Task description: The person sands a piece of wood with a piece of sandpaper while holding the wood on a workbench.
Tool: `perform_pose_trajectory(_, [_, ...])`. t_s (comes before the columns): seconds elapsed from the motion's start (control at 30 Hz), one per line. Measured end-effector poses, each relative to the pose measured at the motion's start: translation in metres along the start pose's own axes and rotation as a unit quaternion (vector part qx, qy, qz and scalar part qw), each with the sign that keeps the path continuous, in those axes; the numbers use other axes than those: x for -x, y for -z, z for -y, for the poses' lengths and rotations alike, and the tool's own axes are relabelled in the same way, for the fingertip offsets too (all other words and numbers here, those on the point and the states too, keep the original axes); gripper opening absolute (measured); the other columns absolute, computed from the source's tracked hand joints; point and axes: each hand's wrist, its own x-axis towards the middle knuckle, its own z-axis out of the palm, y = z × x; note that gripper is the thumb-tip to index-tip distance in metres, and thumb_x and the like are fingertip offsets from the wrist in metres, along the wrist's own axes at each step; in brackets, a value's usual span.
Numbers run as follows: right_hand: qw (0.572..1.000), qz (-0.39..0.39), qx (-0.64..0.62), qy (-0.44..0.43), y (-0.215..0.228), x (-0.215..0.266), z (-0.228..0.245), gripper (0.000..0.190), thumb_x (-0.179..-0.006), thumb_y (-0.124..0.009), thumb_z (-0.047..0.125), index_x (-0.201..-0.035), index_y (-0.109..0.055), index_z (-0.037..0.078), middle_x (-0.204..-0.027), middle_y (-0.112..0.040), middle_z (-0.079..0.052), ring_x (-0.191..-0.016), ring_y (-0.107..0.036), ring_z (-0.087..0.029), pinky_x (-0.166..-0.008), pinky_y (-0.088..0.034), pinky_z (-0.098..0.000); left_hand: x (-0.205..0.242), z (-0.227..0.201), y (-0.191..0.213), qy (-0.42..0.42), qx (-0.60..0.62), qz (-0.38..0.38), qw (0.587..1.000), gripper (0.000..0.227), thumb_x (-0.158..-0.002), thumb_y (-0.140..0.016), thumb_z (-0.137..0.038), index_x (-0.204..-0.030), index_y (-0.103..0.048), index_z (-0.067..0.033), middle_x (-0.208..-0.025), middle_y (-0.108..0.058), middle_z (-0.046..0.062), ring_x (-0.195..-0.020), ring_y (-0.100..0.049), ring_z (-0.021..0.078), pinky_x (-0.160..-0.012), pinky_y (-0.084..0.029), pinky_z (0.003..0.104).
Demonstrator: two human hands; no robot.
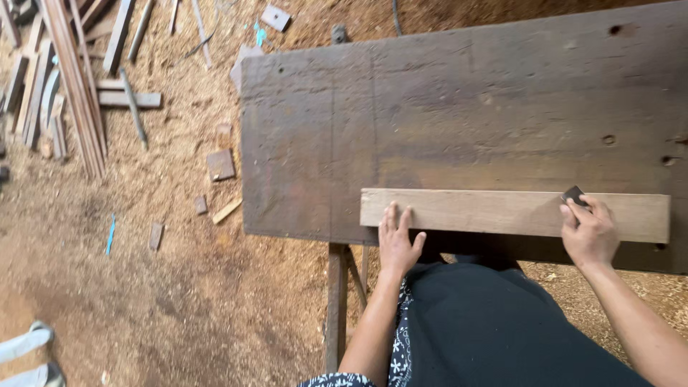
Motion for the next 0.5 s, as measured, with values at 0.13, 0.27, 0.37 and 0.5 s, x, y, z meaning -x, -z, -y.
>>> perform_pose_trajectory(0.13, [0.997,-0.031,-0.023,0.065,-0.039,-0.015,0.087,0.019,-0.108,-0.069,0.03,-0.114,-0.077,0.013,-0.125,-0.069,-0.008,-0.111,-0.065,-0.029,-0.096,-0.055,-0.0404,-0.004,0.017,0.023,-0.042,0.045,0.018,0.998,0.058,-0.09,-0.073,-0.031,-0.142,-0.053,-0.0136,-0.166,-0.032,0.016,-0.151,-0.037,0.0393,-0.123,-0.035,0.048])
perform_pose_trajectory(0.27, [0.982,0.012,-0.101,0.157,-0.061,-0.019,0.198,0.022,-0.107,-0.062,0.025,-0.101,-0.077,0.011,-0.124,-0.073,-0.01,-0.111,-0.067,-0.029,-0.097,-0.054,-0.0424,-0.012,0.023,0.06,0.021,0.178,-0.003,0.984,0.059,-0.089,-0.069,-0.026,-0.143,-0.05,-0.0101,-0.164,-0.029,0.02,-0.14,-0.043,0.0423,-0.11,-0.043,0.048])
perform_pose_trajectory(0.37, [0.959,0.056,-0.176,0.214,-0.072,-0.011,0.275,0.024,-0.103,-0.062,0.025,-0.105,-0.076,0.005,-0.12,-0.072,-0.012,-0.108,-0.068,-0.029,-0.091,-0.055,-0.0412,-0.011,0.034,0.074,0.047,0.238,-0.081,0.967,0.062,-0.088,-0.069,-0.024,-0.144,-0.048,-0.0084,-0.153,-0.034,0.022,-0.135,-0.046,0.043,-0.108,-0.046,0.049])
perform_pose_trajectory(0.5, [0.938,0.133,-0.135,0.291,-0.064,0.004,0.288,0.029,-0.087,-0.062,0.018,-0.109,-0.075,0.007,-0.122,-0.071,-0.008,-0.101,-0.068,-0.028,-0.081,-0.057,-0.0382,-0.008,0.06,0.07,0.027,0.182,-0.007,0.983,0.058,-0.092,-0.068,-0.027,-0.144,-0.049,-0.0115,-0.156,-0.036,0.017,-0.14,-0.045,0.0388,-0.11,-0.044,0.048])
